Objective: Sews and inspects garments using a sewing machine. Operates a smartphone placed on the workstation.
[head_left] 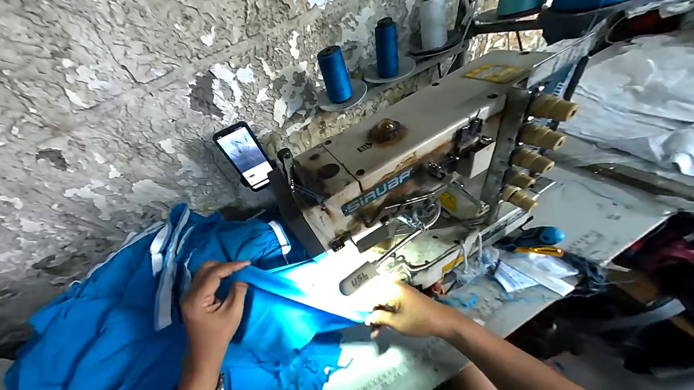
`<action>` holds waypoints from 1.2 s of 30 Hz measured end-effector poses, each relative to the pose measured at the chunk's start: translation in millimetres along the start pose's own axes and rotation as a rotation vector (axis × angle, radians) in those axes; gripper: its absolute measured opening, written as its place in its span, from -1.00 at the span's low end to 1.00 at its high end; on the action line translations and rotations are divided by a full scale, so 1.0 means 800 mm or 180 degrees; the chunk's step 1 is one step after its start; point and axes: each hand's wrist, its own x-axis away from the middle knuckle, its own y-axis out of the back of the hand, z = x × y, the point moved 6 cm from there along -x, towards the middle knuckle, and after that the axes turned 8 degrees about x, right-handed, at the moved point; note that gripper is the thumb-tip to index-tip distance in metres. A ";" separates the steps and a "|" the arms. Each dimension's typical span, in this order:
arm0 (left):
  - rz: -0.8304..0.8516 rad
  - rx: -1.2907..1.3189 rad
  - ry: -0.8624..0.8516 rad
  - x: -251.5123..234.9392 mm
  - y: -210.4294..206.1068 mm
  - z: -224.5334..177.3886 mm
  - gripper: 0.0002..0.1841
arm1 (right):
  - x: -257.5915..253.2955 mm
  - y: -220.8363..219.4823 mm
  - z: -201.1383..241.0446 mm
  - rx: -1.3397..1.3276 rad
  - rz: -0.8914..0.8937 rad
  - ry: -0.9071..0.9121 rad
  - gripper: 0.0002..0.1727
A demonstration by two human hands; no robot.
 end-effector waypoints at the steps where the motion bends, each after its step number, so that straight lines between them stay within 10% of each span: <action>1: 0.0185 -0.0187 -0.0010 0.001 -0.008 0.001 -0.81 | 0.007 -0.002 -0.003 0.0104 -0.0063 0.0174 -0.73; 23: 0.1475 0.0278 -0.0695 0.004 -0.080 -0.030 -0.92 | -0.006 0.012 -0.002 0.0577 -0.0243 0.0649 -0.73; 36: 0.1560 -0.1479 -0.0676 0.026 -0.114 -0.022 -0.59 | -0.001 0.002 -0.004 0.0594 -0.0146 0.0456 -0.69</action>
